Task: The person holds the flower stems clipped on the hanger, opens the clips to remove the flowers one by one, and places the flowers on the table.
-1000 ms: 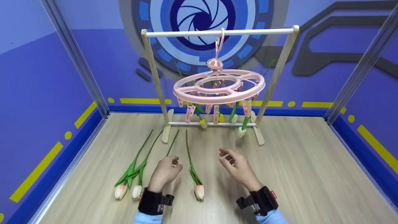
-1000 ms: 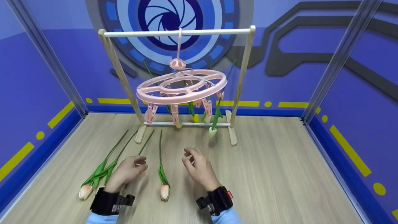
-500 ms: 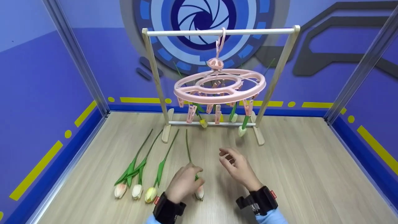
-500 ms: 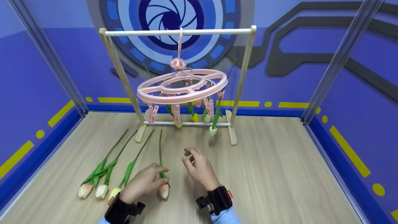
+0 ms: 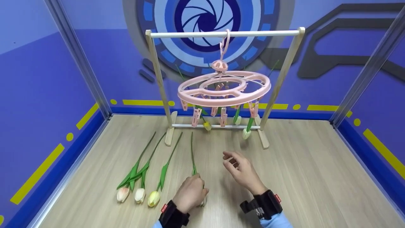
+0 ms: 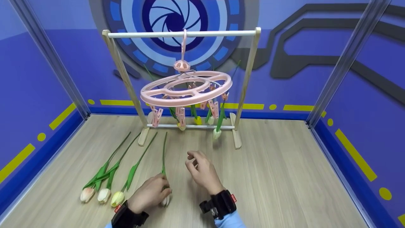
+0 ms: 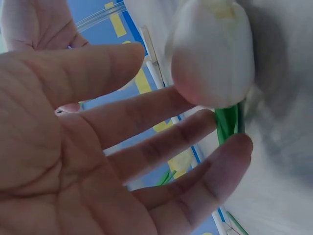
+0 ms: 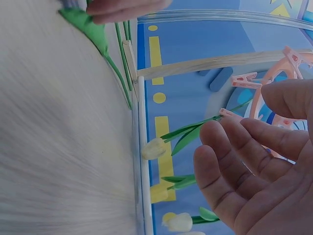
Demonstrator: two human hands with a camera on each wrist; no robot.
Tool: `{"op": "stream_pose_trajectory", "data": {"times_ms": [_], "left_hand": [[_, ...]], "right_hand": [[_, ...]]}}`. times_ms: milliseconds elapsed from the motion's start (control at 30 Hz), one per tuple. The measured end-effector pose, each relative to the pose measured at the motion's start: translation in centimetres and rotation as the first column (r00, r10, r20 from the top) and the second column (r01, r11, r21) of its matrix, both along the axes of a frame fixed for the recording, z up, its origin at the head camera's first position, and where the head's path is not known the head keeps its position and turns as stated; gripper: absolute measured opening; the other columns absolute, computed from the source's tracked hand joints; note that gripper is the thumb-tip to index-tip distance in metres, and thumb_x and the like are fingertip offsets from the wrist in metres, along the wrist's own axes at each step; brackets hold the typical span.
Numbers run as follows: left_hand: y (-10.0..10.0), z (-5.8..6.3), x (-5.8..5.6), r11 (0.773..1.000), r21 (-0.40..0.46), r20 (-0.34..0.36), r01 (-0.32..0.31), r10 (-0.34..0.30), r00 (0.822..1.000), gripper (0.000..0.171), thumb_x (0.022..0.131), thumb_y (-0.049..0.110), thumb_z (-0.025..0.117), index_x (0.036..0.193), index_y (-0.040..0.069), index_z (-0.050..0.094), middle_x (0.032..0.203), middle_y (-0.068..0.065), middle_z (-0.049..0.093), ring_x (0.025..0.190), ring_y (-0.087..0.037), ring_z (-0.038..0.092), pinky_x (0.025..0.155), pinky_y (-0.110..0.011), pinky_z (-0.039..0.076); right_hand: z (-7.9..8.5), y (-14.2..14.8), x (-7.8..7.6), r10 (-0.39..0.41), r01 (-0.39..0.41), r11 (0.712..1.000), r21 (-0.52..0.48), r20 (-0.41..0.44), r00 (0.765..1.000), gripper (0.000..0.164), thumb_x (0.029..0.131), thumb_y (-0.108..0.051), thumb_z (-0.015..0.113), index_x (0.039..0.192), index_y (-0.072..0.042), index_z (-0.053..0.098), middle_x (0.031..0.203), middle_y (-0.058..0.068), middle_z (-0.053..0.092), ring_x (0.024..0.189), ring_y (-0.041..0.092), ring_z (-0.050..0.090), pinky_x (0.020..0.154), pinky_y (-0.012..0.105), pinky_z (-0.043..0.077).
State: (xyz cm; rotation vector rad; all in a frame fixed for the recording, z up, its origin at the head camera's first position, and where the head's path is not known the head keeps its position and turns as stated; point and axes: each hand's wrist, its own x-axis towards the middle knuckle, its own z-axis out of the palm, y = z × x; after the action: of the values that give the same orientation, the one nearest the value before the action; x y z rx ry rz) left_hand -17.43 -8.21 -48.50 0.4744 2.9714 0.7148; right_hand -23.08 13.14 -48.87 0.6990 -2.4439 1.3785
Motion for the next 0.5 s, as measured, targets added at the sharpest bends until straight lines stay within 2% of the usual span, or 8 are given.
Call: {"op": "stream_pose_trajectory", "data": {"times_ms": [133, 300, 400, 500], "left_hand": [[-0.4, -0.2, 0.1, 0.999, 0.027, 0.013, -0.028, 0.028, 1.000, 0.025, 0.095, 0.012, 0.070, 0.073, -0.001, 0.069, 0.116, -0.025, 0.068, 0.095, -0.037, 0.071, 0.086, -0.046, 0.057], [-0.6, -0.5, 0.2, 0.996, 0.077, 0.042, -0.053, 0.050, 0.998, 0.026, 0.096, 0.010, 0.068, 0.072, 0.003, 0.072, 0.111, -0.020, 0.064, 0.066, -0.024, 0.065, 0.064, -0.034, 0.055], [-0.8, -0.7, 0.4, 0.994, 0.087, 0.050, -0.065, 0.060, 0.997, 0.034, 0.096, 0.009, 0.067, 0.063, 0.003, 0.066, 0.104, -0.016, 0.060, 0.050, -0.016, 0.051, 0.049, -0.028, 0.046], [-1.2, -0.8, 0.5, 0.996, 0.067, 0.028, -0.066, 0.065, 0.998, 0.036, 0.095, 0.010, 0.069, 0.061, 0.001, 0.062, 0.103, -0.018, 0.061, 0.050, -0.015, 0.048, 0.051, -0.029, 0.048]], "right_hand": [[0.0, -0.1, 0.0, 0.006, -0.006, 1.000, 0.002, 0.001, 1.000, 0.027, 0.099, -0.009, 0.067, 0.124, 0.002, 0.068, 0.107, 0.008, 0.070, 0.090, 0.018, 0.066, 0.076, 0.028, 0.055], [0.0, -0.1, 0.0, 0.018, -0.018, 1.000, -0.008, 0.005, 1.000, 0.027, 0.100, -0.009, 0.066, 0.125, 0.003, 0.067, 0.107, 0.009, 0.069, 0.091, 0.019, 0.066, 0.076, 0.028, 0.054], [0.0, -0.1, 0.0, 0.024, -0.024, 1.000, -0.016, 0.009, 1.000, 0.027, 0.101, -0.009, 0.065, 0.125, 0.003, 0.067, 0.108, 0.009, 0.069, 0.091, 0.021, 0.066, 0.076, 0.026, 0.053], [0.0, -0.2, 0.0, 0.026, -0.026, 1.000, -0.017, 0.022, 0.999, 0.027, 0.101, -0.010, 0.065, 0.125, 0.002, 0.068, 0.108, 0.009, 0.069, 0.091, 0.021, 0.066, 0.077, 0.026, 0.052]]}}
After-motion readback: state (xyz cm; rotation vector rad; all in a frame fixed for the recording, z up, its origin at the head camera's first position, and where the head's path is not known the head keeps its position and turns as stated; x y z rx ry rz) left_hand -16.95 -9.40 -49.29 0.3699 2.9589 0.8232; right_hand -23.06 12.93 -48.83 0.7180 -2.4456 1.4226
